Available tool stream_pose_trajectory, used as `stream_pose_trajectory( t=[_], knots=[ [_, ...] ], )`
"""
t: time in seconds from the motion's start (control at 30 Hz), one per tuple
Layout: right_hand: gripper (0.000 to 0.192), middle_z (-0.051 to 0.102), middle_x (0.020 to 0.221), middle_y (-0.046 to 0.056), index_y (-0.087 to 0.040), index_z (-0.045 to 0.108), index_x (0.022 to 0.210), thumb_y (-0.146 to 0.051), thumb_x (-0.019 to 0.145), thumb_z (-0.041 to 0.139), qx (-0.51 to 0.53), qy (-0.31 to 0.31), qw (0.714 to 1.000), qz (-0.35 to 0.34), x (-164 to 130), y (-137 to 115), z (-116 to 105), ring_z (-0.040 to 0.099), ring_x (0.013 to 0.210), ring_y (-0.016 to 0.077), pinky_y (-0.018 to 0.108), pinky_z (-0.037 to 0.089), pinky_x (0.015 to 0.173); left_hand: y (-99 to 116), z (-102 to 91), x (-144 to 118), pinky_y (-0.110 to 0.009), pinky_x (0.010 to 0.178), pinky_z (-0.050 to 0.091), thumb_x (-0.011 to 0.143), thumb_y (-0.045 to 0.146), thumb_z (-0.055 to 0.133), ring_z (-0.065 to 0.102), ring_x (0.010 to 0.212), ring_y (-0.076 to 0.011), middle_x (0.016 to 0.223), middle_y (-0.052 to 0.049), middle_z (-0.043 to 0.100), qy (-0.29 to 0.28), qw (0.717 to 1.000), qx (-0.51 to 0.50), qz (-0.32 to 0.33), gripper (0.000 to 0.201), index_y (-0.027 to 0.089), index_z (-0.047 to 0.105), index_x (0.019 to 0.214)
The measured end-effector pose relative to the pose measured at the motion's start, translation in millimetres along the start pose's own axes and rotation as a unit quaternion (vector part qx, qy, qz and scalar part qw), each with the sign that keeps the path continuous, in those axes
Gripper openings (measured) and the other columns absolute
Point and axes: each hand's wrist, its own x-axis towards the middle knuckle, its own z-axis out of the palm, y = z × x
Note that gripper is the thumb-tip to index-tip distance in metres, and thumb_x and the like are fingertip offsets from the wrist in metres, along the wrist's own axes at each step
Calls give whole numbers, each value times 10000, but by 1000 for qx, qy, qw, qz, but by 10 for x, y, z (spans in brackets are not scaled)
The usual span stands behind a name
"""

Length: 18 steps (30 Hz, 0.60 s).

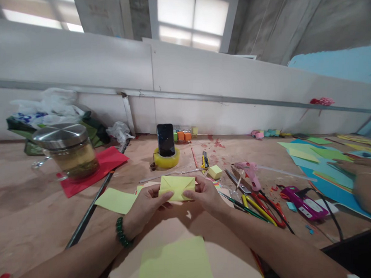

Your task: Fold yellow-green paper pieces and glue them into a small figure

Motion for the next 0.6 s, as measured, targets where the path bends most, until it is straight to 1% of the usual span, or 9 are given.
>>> stream_pose_trajectory(
  t=[0.1,0.23,0.33,0.47,0.6],
  knots=[
    [457,688,762,-10,-176,584,1026,-311,630,769,-18,2,1000,-11,-13,-21,7,644,600,139,237,507,552,10,3,-18,-225,528,465,556,491,795,639,572,-162,718,-78,747,-13,1000,2,-5,451,130,757,824],
    [495,668,722,-29,-173,565,1068,-305,637,769,-20,5,1000,-16,-30,-43,17,598,535,100,195,455,498,7,9,-16,-220,526,468,530,502,808,621,534,-143,715,-89,752,-3,1000,-22,-22,483,118,765,820],
    [510,682,778,-9,-173,557,1070,-358,649,777,-2,-11,1000,-17,-34,-52,22,632,599,118,214,490,551,-4,8,-2,-221,514,468,519,512,813,610,518,-141,661,-80,736,5,1000,-20,-18,476,114,762,775],
    [528,701,833,13,-179,557,1056,-447,658,777,14,-38,999,-10,-29,-58,23,672,699,158,261,536,639,-21,-5,11,-235,522,486,517,518,815,611,531,-149,677,-74,733,11,1000,-16,-12,482,122,757,787],
    [535,709,817,14,-178,570,1029,-465,635,792,18,-43,999,-15,-21,-47,18,677,697,161,257,530,633,-25,-13,11,-233,508,482,509,527,816,594,512,-141,656,-61,723,15,1000,-10,-5,495,123,757,790]
  ],
)
